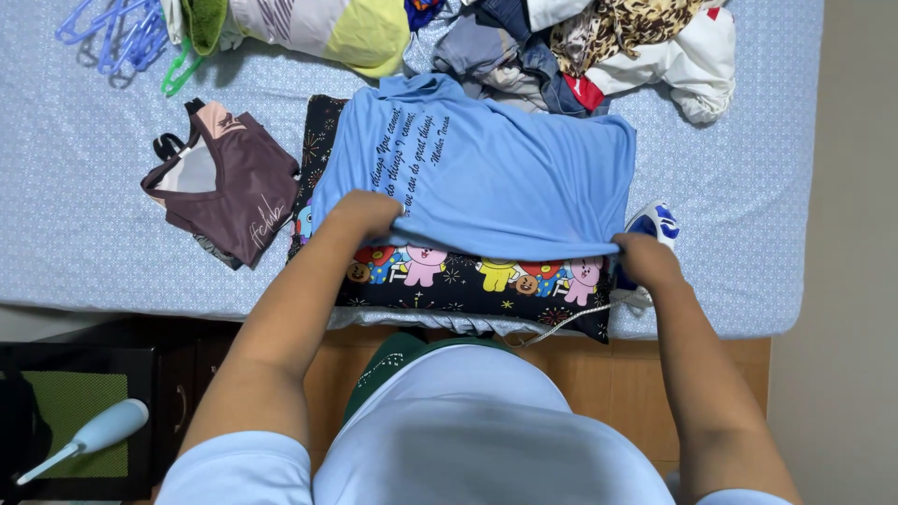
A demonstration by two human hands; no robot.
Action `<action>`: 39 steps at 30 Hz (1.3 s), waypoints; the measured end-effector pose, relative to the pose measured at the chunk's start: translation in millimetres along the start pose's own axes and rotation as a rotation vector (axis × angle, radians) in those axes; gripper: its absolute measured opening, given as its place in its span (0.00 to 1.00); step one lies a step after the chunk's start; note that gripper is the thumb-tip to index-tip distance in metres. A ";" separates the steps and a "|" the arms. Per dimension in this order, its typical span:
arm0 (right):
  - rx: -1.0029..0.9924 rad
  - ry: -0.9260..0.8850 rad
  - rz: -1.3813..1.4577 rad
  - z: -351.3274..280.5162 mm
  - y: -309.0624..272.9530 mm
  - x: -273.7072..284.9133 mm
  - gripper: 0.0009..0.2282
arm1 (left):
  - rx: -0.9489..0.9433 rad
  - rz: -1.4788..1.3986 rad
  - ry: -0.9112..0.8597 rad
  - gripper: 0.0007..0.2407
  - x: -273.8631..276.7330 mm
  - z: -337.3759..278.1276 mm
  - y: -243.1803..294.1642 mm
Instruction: Ironing and folding shirts on a flat surface.
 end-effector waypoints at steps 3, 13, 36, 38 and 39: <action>-0.086 0.148 -0.020 3.6 12.7 13.9 0.14 | 0.051 -0.033 0.236 0.11 22.8 9.2 -10.6; -0.199 0.405 -0.115 4.6 35.3 -1.9 0.11 | 0.175 0.066 0.812 0.17 50.5 -0.4 24.3; 0.052 0.355 -0.268 0.7 -47.9 -2.5 0.13 | 0.242 -0.121 0.626 0.18 20.3 -37.9 -13.3; 0.186 0.389 -0.088 2.0 -129.9 22.7 0.14 | 0.207 -0.190 0.587 0.18 18.9 -34.8 -9.1; 0.319 0.418 0.097 0.6 -176.6 37.7 0.16 | 0.171 -0.254 0.545 0.18 17.0 -33.2 -6.7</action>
Point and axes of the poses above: each hand's wrist, its own z-axis towards the middle knuckle, its own x-axis out of the back of the hand, y = z × x, the point moved 8 cm from there along z, towards the middle knuckle, and after that the axes turned 10 degrees about y, right-handed, at the moved point
